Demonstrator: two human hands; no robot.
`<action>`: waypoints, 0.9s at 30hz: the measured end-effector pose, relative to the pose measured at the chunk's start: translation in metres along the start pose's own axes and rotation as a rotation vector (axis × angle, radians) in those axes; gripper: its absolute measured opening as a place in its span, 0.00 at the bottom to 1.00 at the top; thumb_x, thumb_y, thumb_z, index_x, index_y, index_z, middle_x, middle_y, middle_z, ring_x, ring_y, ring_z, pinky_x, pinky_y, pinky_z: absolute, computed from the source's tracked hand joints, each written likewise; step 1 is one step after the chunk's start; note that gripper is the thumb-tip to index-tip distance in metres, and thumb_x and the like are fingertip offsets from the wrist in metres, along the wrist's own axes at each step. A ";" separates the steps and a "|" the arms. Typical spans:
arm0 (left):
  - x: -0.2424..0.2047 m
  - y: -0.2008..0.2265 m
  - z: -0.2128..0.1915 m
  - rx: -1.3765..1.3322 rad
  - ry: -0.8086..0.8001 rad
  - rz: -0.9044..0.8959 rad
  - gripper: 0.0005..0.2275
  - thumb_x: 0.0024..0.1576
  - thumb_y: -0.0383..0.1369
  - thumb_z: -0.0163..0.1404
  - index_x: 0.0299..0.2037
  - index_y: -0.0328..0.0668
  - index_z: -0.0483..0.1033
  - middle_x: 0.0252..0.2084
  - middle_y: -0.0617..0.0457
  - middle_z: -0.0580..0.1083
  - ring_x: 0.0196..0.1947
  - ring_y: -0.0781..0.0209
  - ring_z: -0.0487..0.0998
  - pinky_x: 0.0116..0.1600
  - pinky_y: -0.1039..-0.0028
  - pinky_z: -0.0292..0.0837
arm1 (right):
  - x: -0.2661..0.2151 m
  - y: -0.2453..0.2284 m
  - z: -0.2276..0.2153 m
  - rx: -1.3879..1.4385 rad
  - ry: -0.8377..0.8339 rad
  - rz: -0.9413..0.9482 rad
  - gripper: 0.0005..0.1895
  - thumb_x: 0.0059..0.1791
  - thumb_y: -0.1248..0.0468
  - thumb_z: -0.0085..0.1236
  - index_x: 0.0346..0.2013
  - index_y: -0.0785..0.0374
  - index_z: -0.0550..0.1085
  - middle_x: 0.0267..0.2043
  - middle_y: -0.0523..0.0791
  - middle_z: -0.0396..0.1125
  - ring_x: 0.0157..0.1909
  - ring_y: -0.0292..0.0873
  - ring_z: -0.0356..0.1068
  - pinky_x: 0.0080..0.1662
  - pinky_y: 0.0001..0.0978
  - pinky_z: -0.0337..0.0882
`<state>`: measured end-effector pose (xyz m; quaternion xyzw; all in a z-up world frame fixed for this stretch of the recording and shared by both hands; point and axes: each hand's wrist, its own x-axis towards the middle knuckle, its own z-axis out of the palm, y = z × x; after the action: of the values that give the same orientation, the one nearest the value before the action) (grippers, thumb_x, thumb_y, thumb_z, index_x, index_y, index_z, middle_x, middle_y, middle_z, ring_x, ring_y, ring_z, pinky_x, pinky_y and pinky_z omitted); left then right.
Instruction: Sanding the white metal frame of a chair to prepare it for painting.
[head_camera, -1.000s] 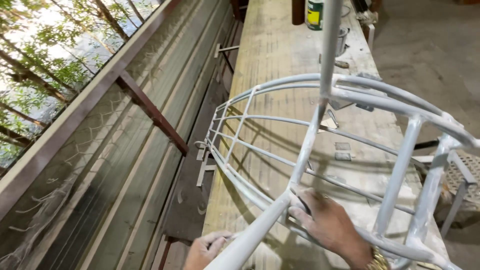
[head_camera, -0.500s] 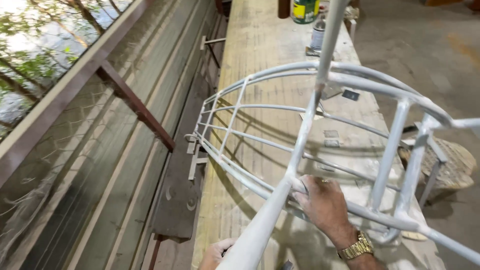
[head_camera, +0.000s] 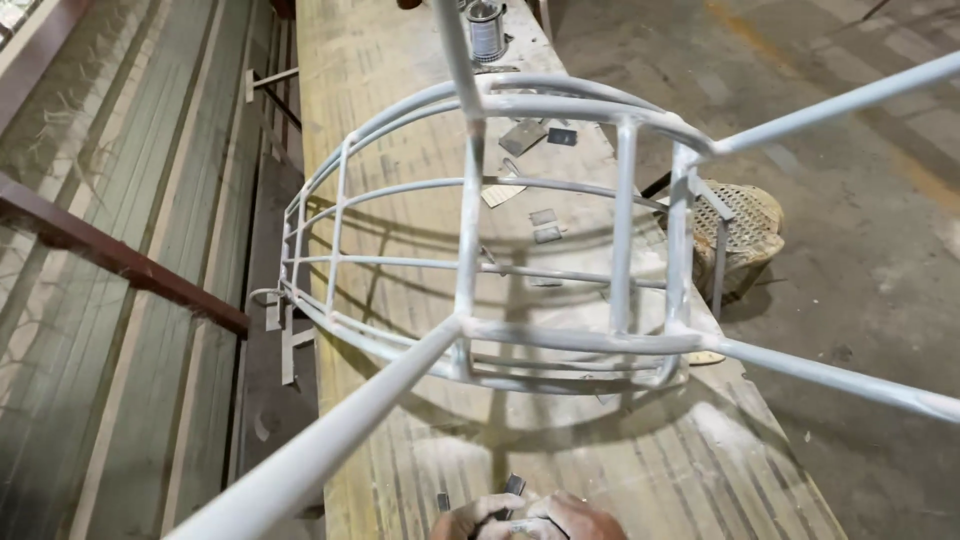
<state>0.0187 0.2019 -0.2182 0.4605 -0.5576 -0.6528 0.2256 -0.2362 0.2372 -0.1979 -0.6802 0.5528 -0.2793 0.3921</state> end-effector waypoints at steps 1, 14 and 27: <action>-0.003 0.018 0.005 0.127 0.005 0.012 0.11 0.59 0.31 0.58 0.50 0.42 0.84 0.38 0.53 0.83 0.37 0.65 0.81 0.45 0.76 0.73 | -0.001 0.005 -0.003 -0.006 -0.042 0.043 0.15 0.51 0.55 0.60 0.51 0.51 0.78 0.48 0.49 0.74 0.55 0.51 0.76 0.53 0.49 0.75; 0.009 0.324 -0.102 1.121 0.446 -0.021 0.16 0.64 0.42 0.46 0.52 0.45 0.82 0.37 0.45 0.84 0.32 0.57 0.84 0.38 0.68 0.77 | 0.057 -0.117 -0.194 -0.411 0.293 -0.043 0.28 0.53 0.50 0.51 0.65 0.58 0.67 0.61 0.55 0.65 0.61 0.56 0.66 0.60 0.56 0.63; 0.159 0.341 -0.093 1.244 -0.064 0.246 0.10 0.58 0.39 0.52 0.43 0.52 0.86 0.40 0.48 0.83 0.38 0.51 0.83 0.47 0.62 0.77 | 0.143 -0.112 -0.155 -0.654 0.248 -0.041 0.33 0.48 0.41 0.55 0.62 0.56 0.70 0.59 0.49 0.69 0.61 0.46 0.68 0.64 0.47 0.62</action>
<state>-0.0521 -0.0693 0.0498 0.4184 -0.8879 -0.1893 -0.0276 -0.2696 0.0723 -0.0280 -0.7415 0.6429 -0.1756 0.0775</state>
